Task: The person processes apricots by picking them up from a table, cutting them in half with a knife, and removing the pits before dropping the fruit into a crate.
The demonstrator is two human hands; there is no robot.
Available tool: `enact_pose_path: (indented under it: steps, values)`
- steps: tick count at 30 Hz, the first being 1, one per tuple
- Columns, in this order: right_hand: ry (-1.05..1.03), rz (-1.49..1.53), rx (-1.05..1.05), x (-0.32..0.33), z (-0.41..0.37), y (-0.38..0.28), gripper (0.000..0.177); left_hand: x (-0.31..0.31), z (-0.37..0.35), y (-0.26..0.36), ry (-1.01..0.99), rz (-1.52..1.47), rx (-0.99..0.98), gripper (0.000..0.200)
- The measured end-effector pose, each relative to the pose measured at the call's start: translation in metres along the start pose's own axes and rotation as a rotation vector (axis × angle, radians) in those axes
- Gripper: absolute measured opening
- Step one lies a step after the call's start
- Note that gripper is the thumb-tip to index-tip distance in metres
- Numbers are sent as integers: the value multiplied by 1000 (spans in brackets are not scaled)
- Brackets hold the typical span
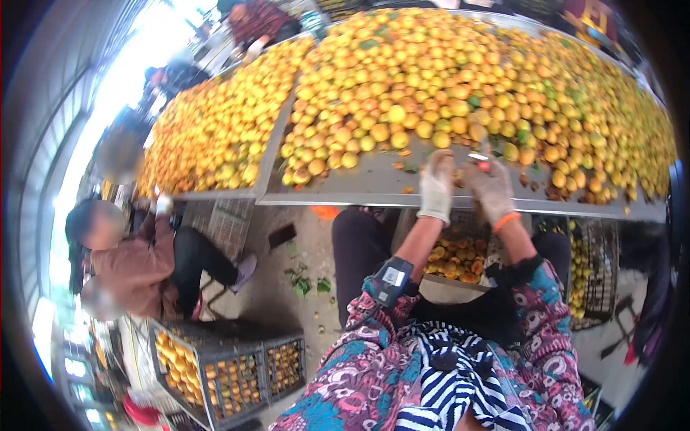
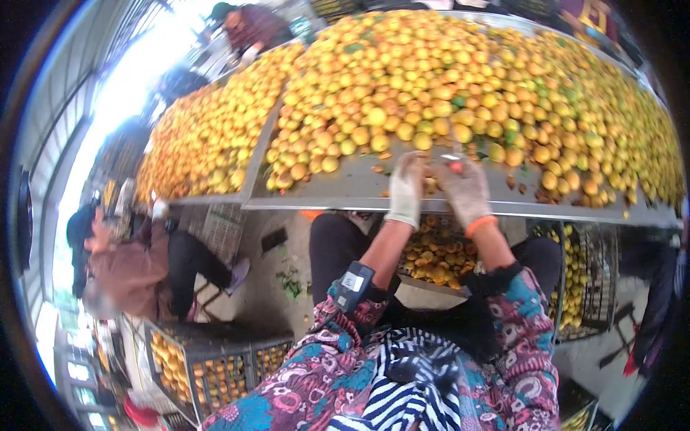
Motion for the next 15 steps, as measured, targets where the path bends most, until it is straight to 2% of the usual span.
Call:
enact_pose_path:
  steps: [1, 3, 4, 5, 6, 8, 9, 12, 14, 15]
  values:
    - [12, 136, -106, 6, -7, -6, 14, -9, -12, 21, -89, 34, -52, 21]
    - [33, 307, -187, 19, -3, 9, 17, -28, -40, 50, -154, 329, -257, 18]
    - [96, 244, -107, 27, 4, 15, 20, -37, -52, 67, -223, 477, -308, 18]
    - [81, 264, -90, 34, 13, 35, 23, -42, -61, 59, -276, 492, -340, 21]
    - [78, 257, -121, 36, 15, 45, 23, -46, -68, 62, -351, 598, -275, 26]
    - [85, 242, -174, 38, 12, 56, 23, -41, -74, 61, -315, 862, -361, 32]
    - [103, 212, -202, 38, 8, 57, 22, -35, -73, 72, -217, 817, -511, 35]
    - [160, 168, -274, 38, -3, 60, 21, 14, -41, 95, -218, 755, -187, 33]
    - [204, 193, -286, 40, -4, 63, 21, 84, -4, 107, -26, 959, -193, 31]
    - [213, 237, -323, 38, -6, 61, 23, 157, 16, 143, 286, 1194, -317, 30]
Point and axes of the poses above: each hand's wrist, its own z-axis towards the middle knuckle, its own x-axis out of the back of the hand, y = z × x, the point moved 8 cm from there along z, towards the middle knuckle, and after that the axes turned 2 degrees about z, right-handed, at the moved point
